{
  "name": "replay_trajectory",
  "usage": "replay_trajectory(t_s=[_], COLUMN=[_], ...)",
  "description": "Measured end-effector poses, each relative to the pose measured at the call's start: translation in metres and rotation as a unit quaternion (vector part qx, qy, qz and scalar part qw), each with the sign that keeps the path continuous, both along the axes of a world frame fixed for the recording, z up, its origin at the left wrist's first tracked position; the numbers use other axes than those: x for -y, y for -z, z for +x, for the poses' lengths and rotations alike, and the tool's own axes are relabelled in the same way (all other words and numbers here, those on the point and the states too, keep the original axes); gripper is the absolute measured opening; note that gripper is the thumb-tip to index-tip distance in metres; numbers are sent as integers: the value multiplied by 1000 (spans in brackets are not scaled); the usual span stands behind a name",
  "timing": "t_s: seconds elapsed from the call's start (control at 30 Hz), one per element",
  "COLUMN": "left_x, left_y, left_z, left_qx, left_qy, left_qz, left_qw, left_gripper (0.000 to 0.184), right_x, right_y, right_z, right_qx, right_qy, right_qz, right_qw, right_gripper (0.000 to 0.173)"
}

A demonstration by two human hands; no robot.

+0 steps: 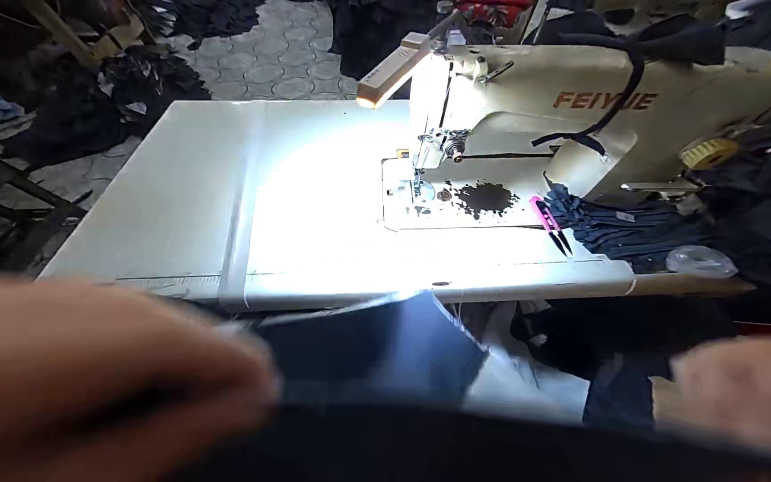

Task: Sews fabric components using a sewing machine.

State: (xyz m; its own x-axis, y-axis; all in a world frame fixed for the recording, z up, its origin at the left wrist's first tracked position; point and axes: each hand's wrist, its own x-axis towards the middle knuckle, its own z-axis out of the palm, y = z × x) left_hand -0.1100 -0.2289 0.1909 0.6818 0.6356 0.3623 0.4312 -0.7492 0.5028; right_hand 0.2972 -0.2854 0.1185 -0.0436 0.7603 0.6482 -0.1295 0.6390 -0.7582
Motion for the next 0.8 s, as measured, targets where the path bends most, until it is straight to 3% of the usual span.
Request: replay_trajectory(t_s=[0.07,0.1,0.2,0.27,0.4,0.47,0.57,0.67,0.73,0.8], left_x=[-51,-79,-157,-194,-245,-250,-229,-188,-153,-128], left_y=[25,36,87,113,161,164,149,159,156,163], left_z=[23,38,70,86,99,104,117,141,166,184], left_qx=[40,47,-16,-114,-143,-130,-165,-189,-239,-282], left_qy=[-30,-25,-72,-138,-102,-84,-86,-165,-243,-305], left_qz=[52,34,-139,-273,-252,-218,-109,34,19,-62], left_qw=[997,998,988,945,952,964,976,967,940,908], left_gripper=[18,17,27,29,28,22,11,21,26,53], right_x=[-41,-63,-123,-152,-174,-176,-177,-179,-179,-175], right_y=[16,28,73,98,113,116,120,128,132,134], right_z=[2,0,-1,2,-1,0,4,7,7,8], right_qx=[9,2,35,136,373,446,492,503,507,510], right_qy=[65,106,204,272,328,324,290,249,242,237], right_qz=[-27,-57,-151,-172,-155,-117,-45,-1,12,-2], right_qw=[998,993,966,937,854,826,819,828,827,827], right_gripper=[34,40,46,44,41,37,32,27,27,31])
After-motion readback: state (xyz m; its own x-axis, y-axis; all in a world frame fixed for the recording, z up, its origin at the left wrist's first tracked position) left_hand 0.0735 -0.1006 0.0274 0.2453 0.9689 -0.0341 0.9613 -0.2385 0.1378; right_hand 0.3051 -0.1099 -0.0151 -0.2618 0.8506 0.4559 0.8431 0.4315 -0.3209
